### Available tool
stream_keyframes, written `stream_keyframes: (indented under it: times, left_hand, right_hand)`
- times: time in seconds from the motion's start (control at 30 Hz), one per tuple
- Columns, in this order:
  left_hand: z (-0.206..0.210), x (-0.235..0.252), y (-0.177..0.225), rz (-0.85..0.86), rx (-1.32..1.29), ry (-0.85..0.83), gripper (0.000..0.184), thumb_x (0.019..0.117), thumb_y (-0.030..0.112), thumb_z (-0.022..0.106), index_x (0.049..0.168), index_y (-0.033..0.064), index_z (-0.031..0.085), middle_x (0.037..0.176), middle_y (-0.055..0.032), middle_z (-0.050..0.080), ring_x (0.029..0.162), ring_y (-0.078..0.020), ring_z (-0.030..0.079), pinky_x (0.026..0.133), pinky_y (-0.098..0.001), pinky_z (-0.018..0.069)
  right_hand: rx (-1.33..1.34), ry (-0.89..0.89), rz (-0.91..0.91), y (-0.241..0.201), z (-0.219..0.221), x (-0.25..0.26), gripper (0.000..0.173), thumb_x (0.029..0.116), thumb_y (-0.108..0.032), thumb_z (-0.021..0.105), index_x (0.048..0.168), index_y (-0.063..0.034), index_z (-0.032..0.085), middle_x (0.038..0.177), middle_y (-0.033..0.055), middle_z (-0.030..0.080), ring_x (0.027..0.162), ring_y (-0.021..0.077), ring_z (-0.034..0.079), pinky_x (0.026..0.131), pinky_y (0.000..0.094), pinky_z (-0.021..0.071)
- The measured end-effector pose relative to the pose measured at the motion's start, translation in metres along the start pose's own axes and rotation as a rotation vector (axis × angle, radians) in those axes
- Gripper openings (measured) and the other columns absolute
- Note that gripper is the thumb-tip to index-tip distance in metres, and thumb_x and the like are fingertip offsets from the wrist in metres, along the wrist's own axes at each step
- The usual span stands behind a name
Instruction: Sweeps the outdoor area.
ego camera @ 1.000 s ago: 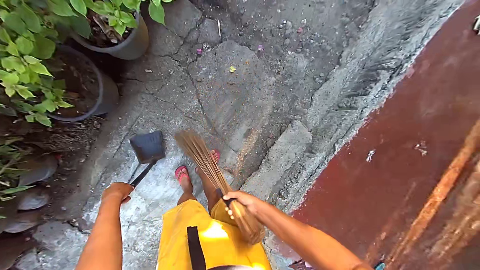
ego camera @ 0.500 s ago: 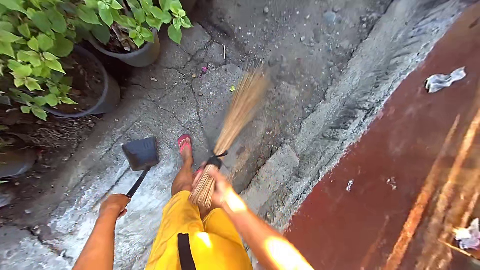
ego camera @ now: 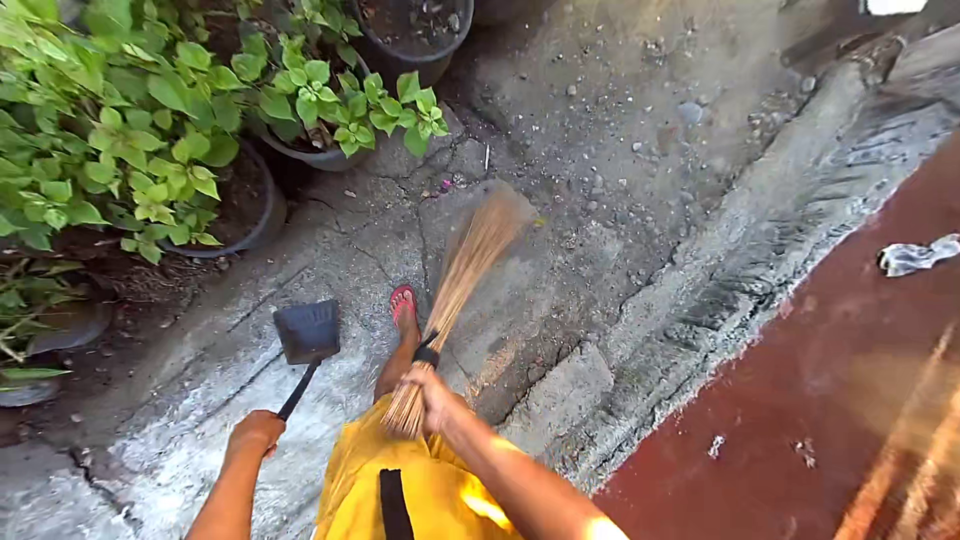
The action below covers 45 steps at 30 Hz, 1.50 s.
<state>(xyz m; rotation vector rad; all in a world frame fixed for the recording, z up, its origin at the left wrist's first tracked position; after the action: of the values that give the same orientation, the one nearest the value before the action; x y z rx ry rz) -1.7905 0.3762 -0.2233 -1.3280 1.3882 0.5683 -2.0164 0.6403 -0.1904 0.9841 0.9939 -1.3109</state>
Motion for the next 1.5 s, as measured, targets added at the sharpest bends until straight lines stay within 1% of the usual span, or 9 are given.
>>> stream_keyframes:
  times: [0.2, 0.33, 0.43, 0.57, 0.63, 0.87, 0.97, 1.23, 1.5]
  left_hand:
    - [-0.017, 0.005, 0.004, -0.025, 0.063, -0.018, 0.027, 0.0979, 0.029, 0.065, 0.111, 0.0059, 0.073, 0.098, -0.0167, 0.072, 0.080, -0.0277, 0.070, 0.075, -0.0486, 0.0579]
    - [-0.038, 0.013, -0.006, -0.049, 0.021, -0.053, 0.028, 0.0978, 0.028, 0.067, 0.116, 0.0079, 0.071, 0.097, -0.0152, 0.071, 0.076, -0.0245, 0.068, 0.071, -0.0447, 0.0572]
    - [-0.049, 0.017, -0.015, -0.081, -0.059, -0.071, 0.029, 0.0981, 0.025, 0.068, 0.122, 0.0087, 0.070, 0.096, -0.0147, 0.070, 0.072, -0.0220, 0.066, 0.068, -0.0401, 0.0564]
    - [-0.046, 0.022, -0.012, -0.073, -0.032, -0.098, 0.030, 0.0991, 0.026, 0.067, 0.123, 0.0067, 0.068, 0.099, -0.0161, 0.070, 0.075, -0.0231, 0.066, 0.070, -0.0414, 0.0566]
    - [-0.044, 0.020, -0.005, -0.064, -0.002, -0.104, 0.031, 0.0991, 0.026, 0.067, 0.122, 0.0060, 0.069, 0.100, -0.0169, 0.070, 0.076, -0.0243, 0.067, 0.071, -0.0428, 0.0572]
    - [-0.042, 0.007, 0.009, -0.034, 0.013, -0.098, 0.028, 0.0991, 0.024, 0.066, 0.120, 0.0053, 0.070, 0.099, -0.0190, 0.071, 0.077, -0.0288, 0.069, 0.072, -0.0485, 0.0575]
    - [-0.032, 0.016, -0.002, -0.053, 0.000, -0.111, 0.029, 0.0979, 0.022, 0.067, 0.122, 0.0058, 0.068, 0.095, -0.0183, 0.070, 0.071, -0.0261, 0.066, 0.067, -0.0450, 0.0568]
    - [0.009, 0.001, -0.016, -0.111, 0.035, -0.174, 0.039, 0.1050, 0.033, 0.058, 0.122, -0.0025, 0.063, 0.093, -0.0178, 0.069, 0.077, -0.0260, 0.067, 0.075, -0.0455, 0.0560]
    - [-0.016, -0.071, 0.056, -0.145, -0.203, -0.332, 0.028, 0.1096, 0.022, 0.051, 0.129, 0.0016, 0.052, 0.071, -0.0043, 0.053, 0.048, -0.0095, 0.046, 0.044, -0.0236, 0.0411]
  right_hand:
    - [-0.222, -0.367, 0.354, -0.036, 0.101, -0.011, 0.015, 0.1012, -0.016, 0.044, 0.105, -0.0053, 0.054, 0.074, 0.0068, 0.062, 0.060, 0.0168, 0.064, 0.058, 0.0325, 0.0586]
    - [-0.105, -0.229, 0.155, -0.128, 0.097, 0.076, 0.013, 0.1012, -0.015, 0.047, 0.100, -0.0044, 0.052, 0.072, 0.0096, 0.061, 0.058, 0.0192, 0.062, 0.055, 0.0346, 0.0577]
    - [0.027, -0.128, 0.052, -0.104, 0.122, 0.070, 0.014, 0.1009, -0.017, 0.052, 0.111, -0.0071, 0.050, 0.076, 0.0083, 0.060, 0.063, 0.0195, 0.063, 0.060, 0.0374, 0.0583]
    - [0.058, -0.537, 0.285, -0.052, 0.165, -0.002, 0.042, 0.1077, -0.044, 0.038, 0.128, -0.0094, 0.052, 0.101, 0.0138, 0.068, 0.089, 0.0288, 0.069, 0.084, 0.0496, 0.0586]
    - [0.039, -0.513, 0.248, -0.087, 0.169, -0.008, 0.039, 0.1077, -0.040, 0.032, 0.115, -0.0083, 0.053, 0.096, 0.0122, 0.069, 0.085, 0.0256, 0.070, 0.079, 0.0442, 0.0601]
    - [0.116, -0.090, -0.166, -0.295, 0.029, 0.032, 0.022, 0.1019, -0.028, 0.043, 0.103, -0.0090, 0.053, 0.076, 0.0059, 0.063, 0.061, 0.0144, 0.065, 0.056, 0.0279, 0.0574]
    - [0.071, 0.172, -0.252, -0.277, -0.003, 0.043, 0.023, 0.0999, -0.029, 0.050, 0.117, -0.0125, 0.049, 0.078, 0.0055, 0.060, 0.061, 0.0174, 0.062, 0.056, 0.0356, 0.0563]
    - [0.056, -0.270, 0.289, -0.128, 0.013, -0.044, 0.022, 0.1048, -0.028, 0.044, 0.099, -0.0096, 0.055, 0.074, 0.0056, 0.062, 0.065, 0.0173, 0.065, 0.066, 0.0353, 0.0596]
    - [0.034, 0.351, -0.101, -0.336, -0.200, -0.039, 0.020, 0.1048, -0.026, 0.049, 0.114, -0.0087, 0.050, 0.074, 0.0065, 0.058, 0.058, 0.0158, 0.061, 0.056, 0.0315, 0.0569]
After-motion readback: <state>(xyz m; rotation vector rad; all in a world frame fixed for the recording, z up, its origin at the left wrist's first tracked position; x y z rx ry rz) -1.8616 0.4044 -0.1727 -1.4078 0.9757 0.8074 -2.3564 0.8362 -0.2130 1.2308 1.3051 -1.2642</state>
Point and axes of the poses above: each hand's wrist, its own x-axis towards the middle knuckle, its own z-axis out of the palm, y = z × x, the point moved 7 cm from there along x, towards the middle knuckle
